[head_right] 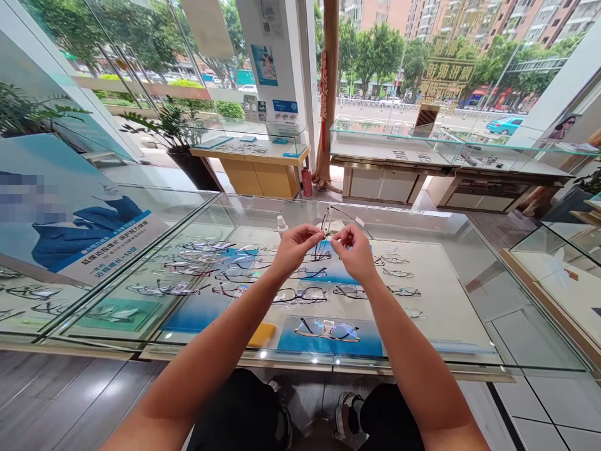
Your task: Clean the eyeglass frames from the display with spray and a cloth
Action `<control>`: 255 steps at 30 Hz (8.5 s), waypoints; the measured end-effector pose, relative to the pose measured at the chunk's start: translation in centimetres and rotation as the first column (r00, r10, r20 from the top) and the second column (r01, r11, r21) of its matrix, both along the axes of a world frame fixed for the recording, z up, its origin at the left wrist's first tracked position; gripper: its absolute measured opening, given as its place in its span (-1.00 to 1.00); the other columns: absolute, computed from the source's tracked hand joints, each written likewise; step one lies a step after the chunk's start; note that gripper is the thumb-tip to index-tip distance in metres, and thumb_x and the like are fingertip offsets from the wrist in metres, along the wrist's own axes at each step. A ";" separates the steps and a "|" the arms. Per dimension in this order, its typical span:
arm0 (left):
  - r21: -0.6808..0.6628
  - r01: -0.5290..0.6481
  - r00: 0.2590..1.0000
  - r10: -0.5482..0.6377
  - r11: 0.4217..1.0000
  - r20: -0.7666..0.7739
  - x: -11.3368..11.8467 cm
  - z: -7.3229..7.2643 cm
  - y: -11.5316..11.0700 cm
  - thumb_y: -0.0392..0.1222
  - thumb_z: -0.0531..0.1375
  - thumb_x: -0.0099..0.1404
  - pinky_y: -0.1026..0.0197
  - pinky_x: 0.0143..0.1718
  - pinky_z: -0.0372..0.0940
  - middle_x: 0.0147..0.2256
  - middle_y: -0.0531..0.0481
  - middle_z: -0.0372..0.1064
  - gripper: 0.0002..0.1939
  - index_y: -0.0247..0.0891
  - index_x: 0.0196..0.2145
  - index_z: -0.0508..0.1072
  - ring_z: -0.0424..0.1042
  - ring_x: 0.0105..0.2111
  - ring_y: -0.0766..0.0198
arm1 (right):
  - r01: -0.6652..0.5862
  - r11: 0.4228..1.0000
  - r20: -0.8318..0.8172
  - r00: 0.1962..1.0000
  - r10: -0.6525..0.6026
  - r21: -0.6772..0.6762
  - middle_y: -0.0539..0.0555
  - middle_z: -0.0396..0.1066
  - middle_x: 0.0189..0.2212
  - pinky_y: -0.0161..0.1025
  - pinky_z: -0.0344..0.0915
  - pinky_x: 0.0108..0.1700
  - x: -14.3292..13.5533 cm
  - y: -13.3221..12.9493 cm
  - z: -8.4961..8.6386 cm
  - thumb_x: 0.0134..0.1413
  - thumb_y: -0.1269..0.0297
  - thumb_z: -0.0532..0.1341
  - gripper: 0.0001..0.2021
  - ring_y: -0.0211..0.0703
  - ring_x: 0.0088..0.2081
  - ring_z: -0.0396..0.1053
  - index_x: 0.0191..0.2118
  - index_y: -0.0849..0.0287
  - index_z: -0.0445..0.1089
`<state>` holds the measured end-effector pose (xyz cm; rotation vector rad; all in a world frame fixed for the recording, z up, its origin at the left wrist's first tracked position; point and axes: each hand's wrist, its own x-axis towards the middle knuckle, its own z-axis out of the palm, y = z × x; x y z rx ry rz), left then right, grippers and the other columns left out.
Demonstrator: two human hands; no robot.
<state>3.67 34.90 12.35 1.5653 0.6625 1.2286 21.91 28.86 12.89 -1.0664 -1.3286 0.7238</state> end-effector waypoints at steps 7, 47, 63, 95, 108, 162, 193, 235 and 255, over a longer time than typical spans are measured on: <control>0.053 0.046 0.998 -0.044 0.998 -0.054 0.0 0.1 -0.1 0.17 0.47 0.27 0.13 -0.16 0.40 -0.33 -0.03 0.58 -0.62 -0.23 -0.29 0.63 0.54 -0.28 0.20 | -0.046 0.999 -0.046 0.998 0.045 -0.025 0.01 0.59 -0.32 -0.12 0.20 -0.27 0.2 -0.1 0.2 0.11 0.06 0.48 -0.53 -0.16 -0.38 0.26 -0.33 0.00 0.12; -0.026 -0.076 0.997 0.075 0.997 -0.024 -0.1 -0.3 0.4 0.16 0.47 0.26 0.10 -0.13 0.46 -0.25 -0.09 0.65 -0.62 -0.22 -0.25 0.65 0.60 -0.22 0.15 | 0.193 0.981 0.076 0.979 -0.192 -0.016 -0.04 0.48 -0.37 -0.14 0.18 -0.29 -0.3 -0.2 -0.1 0.03 0.27 0.34 -0.66 -0.18 -0.41 0.13 -0.37 0.00 0.07; -0.069 -0.117 0.993 0.119 0.991 0.018 -0.2 0.1 0.1 0.17 0.50 0.22 0.07 -0.06 0.50 -0.25 -0.09 0.66 -0.60 -0.22 -0.24 0.64 0.63 -0.18 0.14 | 0.472 0.879 0.109 0.872 -0.477 0.074 -0.05 0.38 -0.41 -0.13 0.19 -0.26 0.1 -0.5 0.4 0.16 0.28 0.28 -0.71 -0.13 -0.38 0.20 -0.38 -0.01 0.08; -0.012 -0.056 0.998 0.056 0.998 0.019 -0.2 0.0 0.4 0.19 0.48 0.24 0.09 -0.08 0.48 -0.24 -0.09 0.64 -0.59 -0.21 -0.25 0.63 0.61 -0.19 0.14 | 0.162 0.983 0.263 0.948 -0.179 0.085 0.13 0.62 -0.03 0.07 0.48 0.05 -0.4 -0.7 0.1 0.32 0.17 0.22 -0.87 0.06 -0.06 0.54 -0.09 0.01 0.46; 0.078 0.081 0.979 -0.064 0.994 -0.194 -0.2 -0.1 0.4 0.16 0.38 0.35 0.09 -0.09 0.39 -0.31 -0.05 0.56 -0.63 -0.22 -0.29 0.54 0.56 -0.23 0.15 | 0.394 0.906 0.190 0.888 -0.418 0.152 0.15 0.61 -0.01 0.07 0.39 0.02 1.3 -0.6 1.3 0.31 0.14 0.24 -0.81 0.07 -0.09 0.51 -0.06 0.05 0.51; 0.337 -0.645 0.597 0.727 0.686 -0.340 -2.0 0.8 0.7 -0.20 0.27 0.36 -0.26 0.36 0.12 0.32 -0.29 0.32 -0.41 -0.14 0.32 0.34 0.24 0.35 -0.22 | 0.244 0.949 0.444 0.841 -0.310 0.200 0.16 0.68 -0.11 0.11 0.40 0.11 0.2 -0.6 0.0 0.38 0.11 0.17 -0.72 0.18 0.00 0.53 -0.14 0.06 0.62; -0.372 0.342 0.915 -0.216 0.863 0.341 -2.2 2.6 0.7 0.40 0.35 0.24 0.18 -0.43 0.29 -0.38 0.00 0.31 -0.43 -0.14 -0.10 0.49 0.36 -0.36 0.19 | -0.003 0.996 0.103 0.995 -0.006 0.086 0.09 0.63 -0.14 0.00 0.39 0.17 0.0 -0.9 1.4 0.42 -0.05 0.19 -0.69 0.05 0.01 0.52 -0.21 0.03 0.53; -0.212 0.193 0.969 -0.220 0.958 -0.114 -0.3 0.6 -0.4 0.63 0.11 0.26 0.26 -0.61 0.03 -0.61 0.07 0.19 -0.22 -0.22 -0.53 0.36 0.14 -0.64 0.36 | -0.249 0.966 -0.234 0.945 0.227 -0.069 0.07 0.59 -0.19 -0.10 0.32 -0.03 -0.4 -0.8 1.4 0.27 -0.11 0.32 -0.69 -0.02 -0.07 0.42 -0.27 0.01 0.59; -0.045 -0.234 0.960 0.224 0.971 -0.170 -1.3 -0.3 2.4 0.08 0.14 0.43 0.11 -0.13 0.31 -0.24 -0.05 0.50 -0.72 -0.18 -0.24 0.43 0.42 -0.22 0.14 | -0.218 0.974 -0.381 0.907 0.181 -0.055 0.07 0.58 -0.18 -0.17 0.32 -0.14 0.1 -0.6 1.7 0.24 -0.06 0.37 -0.74 -0.07 -0.07 0.43 -0.28 0.01 0.60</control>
